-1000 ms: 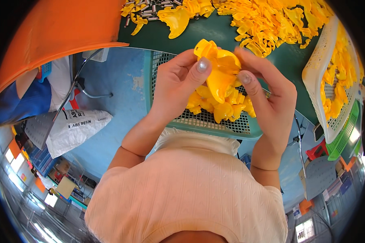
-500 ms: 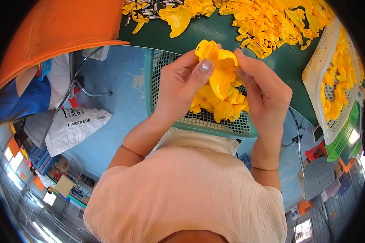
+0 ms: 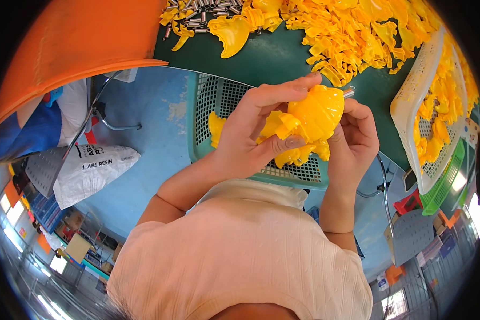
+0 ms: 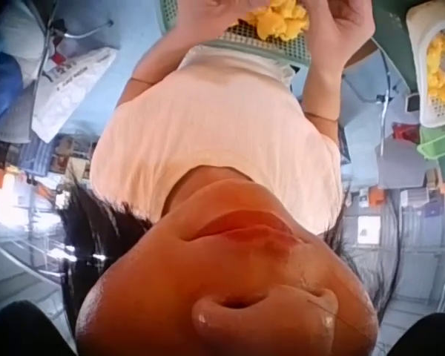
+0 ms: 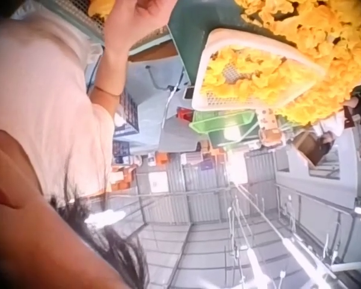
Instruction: Assembling plastic toy components manually at a factory workbench.
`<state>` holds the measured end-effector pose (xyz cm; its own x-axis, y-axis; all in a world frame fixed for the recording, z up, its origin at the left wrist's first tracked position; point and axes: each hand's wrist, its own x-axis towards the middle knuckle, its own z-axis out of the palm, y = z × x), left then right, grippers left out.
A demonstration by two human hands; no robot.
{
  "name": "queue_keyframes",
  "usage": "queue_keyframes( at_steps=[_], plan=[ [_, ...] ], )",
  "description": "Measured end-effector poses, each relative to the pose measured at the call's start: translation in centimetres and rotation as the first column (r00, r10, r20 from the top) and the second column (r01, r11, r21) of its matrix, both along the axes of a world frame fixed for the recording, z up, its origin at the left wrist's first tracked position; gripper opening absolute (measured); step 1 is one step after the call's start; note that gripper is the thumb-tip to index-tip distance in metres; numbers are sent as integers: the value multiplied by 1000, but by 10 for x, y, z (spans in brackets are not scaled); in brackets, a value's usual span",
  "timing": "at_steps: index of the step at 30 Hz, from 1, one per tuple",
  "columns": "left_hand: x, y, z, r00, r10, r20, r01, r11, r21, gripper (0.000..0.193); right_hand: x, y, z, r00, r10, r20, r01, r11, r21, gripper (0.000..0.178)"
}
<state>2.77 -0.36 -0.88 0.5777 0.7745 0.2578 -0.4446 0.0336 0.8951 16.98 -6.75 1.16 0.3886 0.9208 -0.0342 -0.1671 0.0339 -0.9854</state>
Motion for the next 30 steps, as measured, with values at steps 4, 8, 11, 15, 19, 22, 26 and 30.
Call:
queue_keyframes(
  at_steps=[4,8,11,15,19,22,26,30],
  plan=[
    [1,1,-2,999,5,-44,-1,996,93,47,2,1,0,1000,-7,11,6,1000,17,18],
    [2,-4,1,1000,14,-18,-14,999,34,52,5,2,0,997,-34,66,32,999,33,17],
    [0,-3,8,1000,-24,-17,22,993,-117,53,8,5,0,982,-59,177,53,998,43,15],
    [4,6,14,991,-105,-79,79,957,-278,46,11,7,2,919,5,393,-10,1000,9,12],
    [10,3,15,990,-52,-130,20,971,-240,32,7,12,-2,932,-39,360,27,999,39,11],
    [7,4,17,982,-69,-174,7,942,-337,29,8,14,-3,929,-33,368,26,999,24,12],
    [5,12,25,974,-93,-207,-10,892,-451,28,13,14,-3,889,33,456,-61,997,48,12],
    [3,7,5,981,-127,-144,57,909,-413,35,19,18,5,823,60,566,-95,995,32,15]
  ],
)
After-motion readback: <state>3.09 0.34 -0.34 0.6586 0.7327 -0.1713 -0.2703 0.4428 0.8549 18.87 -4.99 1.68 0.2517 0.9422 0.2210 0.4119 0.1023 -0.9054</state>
